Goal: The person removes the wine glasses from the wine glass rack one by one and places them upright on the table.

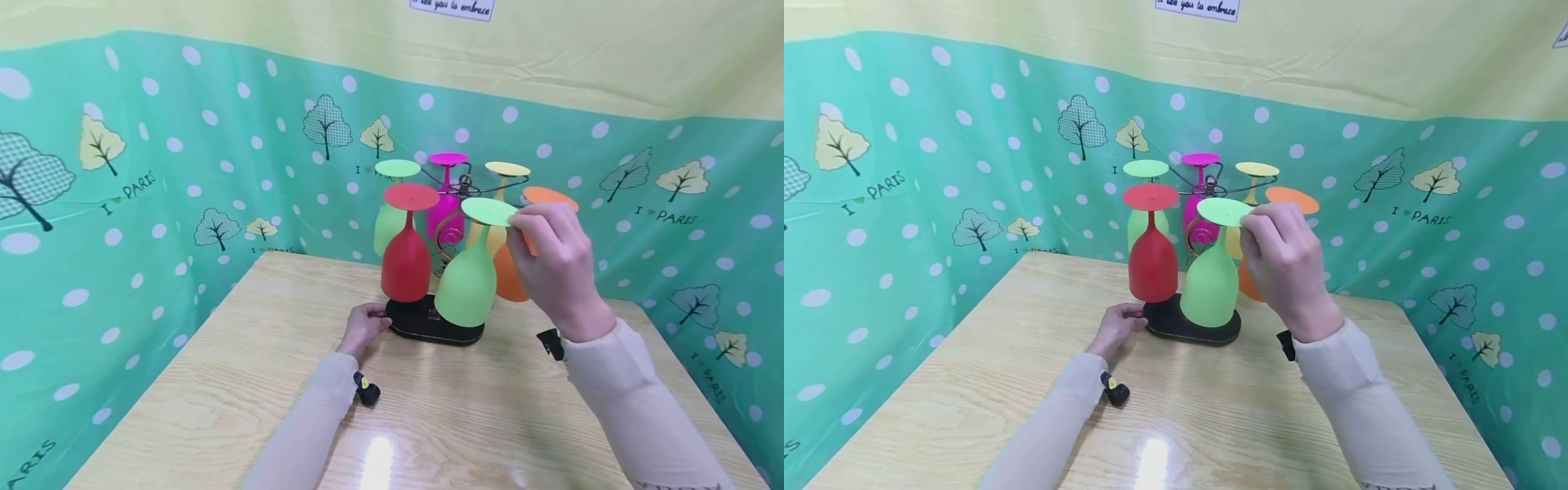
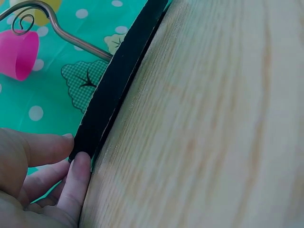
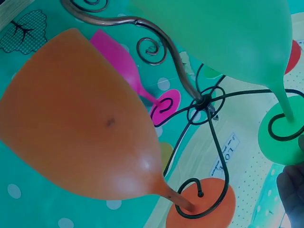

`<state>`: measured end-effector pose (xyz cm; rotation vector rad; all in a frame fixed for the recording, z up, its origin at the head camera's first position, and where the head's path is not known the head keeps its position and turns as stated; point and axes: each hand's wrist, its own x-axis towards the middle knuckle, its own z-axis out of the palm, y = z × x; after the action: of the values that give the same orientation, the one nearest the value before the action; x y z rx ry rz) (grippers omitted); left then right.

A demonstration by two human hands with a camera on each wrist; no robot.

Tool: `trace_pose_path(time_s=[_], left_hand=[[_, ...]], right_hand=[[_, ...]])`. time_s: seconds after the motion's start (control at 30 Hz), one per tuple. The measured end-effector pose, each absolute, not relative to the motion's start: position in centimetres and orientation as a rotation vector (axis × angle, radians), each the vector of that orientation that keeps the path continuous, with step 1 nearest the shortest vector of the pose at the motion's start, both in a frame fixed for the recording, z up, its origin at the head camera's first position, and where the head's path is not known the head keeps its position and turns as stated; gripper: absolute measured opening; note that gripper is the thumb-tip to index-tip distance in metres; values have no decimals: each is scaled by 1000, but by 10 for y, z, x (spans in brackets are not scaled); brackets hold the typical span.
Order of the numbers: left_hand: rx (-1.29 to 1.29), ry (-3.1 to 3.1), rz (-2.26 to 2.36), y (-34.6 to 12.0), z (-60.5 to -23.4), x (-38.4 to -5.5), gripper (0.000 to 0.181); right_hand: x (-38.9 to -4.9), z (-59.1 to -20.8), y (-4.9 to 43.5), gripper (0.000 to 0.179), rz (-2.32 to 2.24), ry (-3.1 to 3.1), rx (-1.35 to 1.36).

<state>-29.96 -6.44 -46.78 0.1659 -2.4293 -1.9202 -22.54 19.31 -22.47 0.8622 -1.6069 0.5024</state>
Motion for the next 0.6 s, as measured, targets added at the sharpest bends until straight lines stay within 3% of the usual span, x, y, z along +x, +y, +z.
trace_pose_path(time_s=[0.6], left_hand=[[138,-2416,-1918,-64,-467,-297,30]], right_hand=[[-221,-210,178,16,527,-1621,935]])
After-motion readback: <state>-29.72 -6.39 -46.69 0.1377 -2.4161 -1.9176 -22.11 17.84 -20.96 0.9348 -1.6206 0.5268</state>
